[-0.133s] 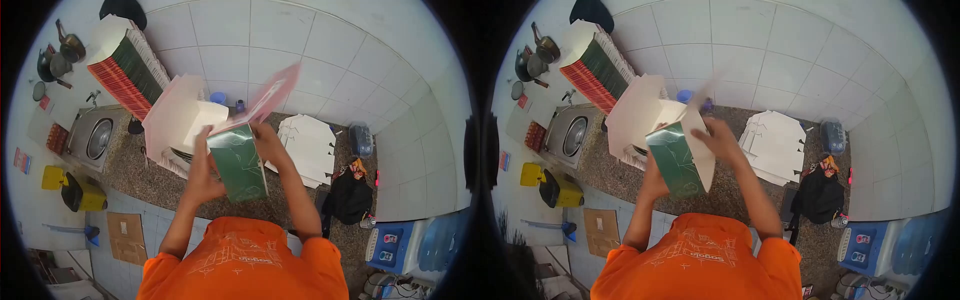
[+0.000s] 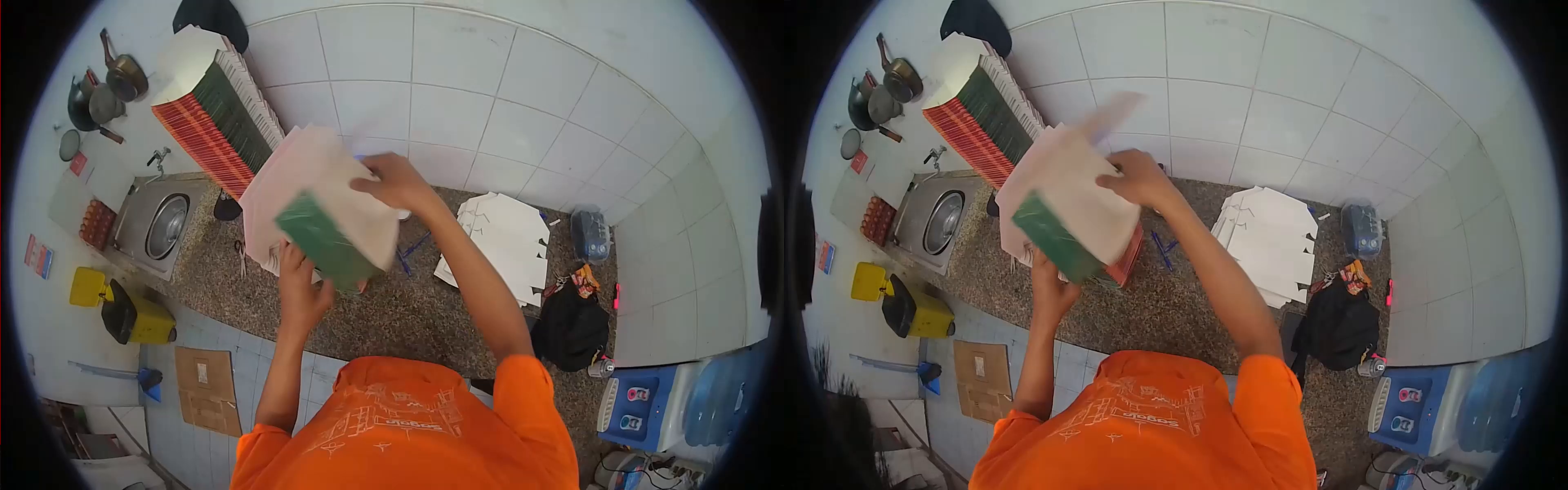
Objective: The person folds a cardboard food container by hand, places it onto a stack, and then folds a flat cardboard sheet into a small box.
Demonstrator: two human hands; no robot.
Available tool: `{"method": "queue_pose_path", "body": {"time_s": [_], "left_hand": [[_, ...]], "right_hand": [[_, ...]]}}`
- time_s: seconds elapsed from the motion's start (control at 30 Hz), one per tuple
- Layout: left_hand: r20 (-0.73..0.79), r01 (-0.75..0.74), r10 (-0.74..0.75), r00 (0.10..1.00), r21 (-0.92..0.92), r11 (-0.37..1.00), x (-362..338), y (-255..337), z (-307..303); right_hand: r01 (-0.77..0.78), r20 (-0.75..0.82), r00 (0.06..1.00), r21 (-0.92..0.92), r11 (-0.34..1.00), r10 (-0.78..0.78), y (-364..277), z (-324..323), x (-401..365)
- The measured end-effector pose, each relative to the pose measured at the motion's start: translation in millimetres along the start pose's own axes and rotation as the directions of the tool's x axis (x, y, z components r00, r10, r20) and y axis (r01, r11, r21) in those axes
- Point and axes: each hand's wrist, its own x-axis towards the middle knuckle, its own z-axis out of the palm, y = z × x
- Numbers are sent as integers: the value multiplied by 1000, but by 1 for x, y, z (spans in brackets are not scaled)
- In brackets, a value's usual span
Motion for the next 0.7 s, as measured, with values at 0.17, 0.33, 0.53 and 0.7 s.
{"method": "queue_pose_path", "body": {"time_s": [0.17,0.33,0.53,0.7], "left_hand": [[-163,-79,125,979,262,962,-13,-8,2],[-273,-11,88,958,273,962,-14,6,1],[-256,70,-12,966,216,974,-4,5,-1],[-131,245,-223,966,179,953,-1,15,-10]], "right_hand": [[103,280,958,-529,842,58,6,31,70],[85,94,995,-687,722,-29,12,42,70],[21,57,998,-648,761,20,12,33,61],[409,-52,850,-563,718,-524,-4,29,33]]}}
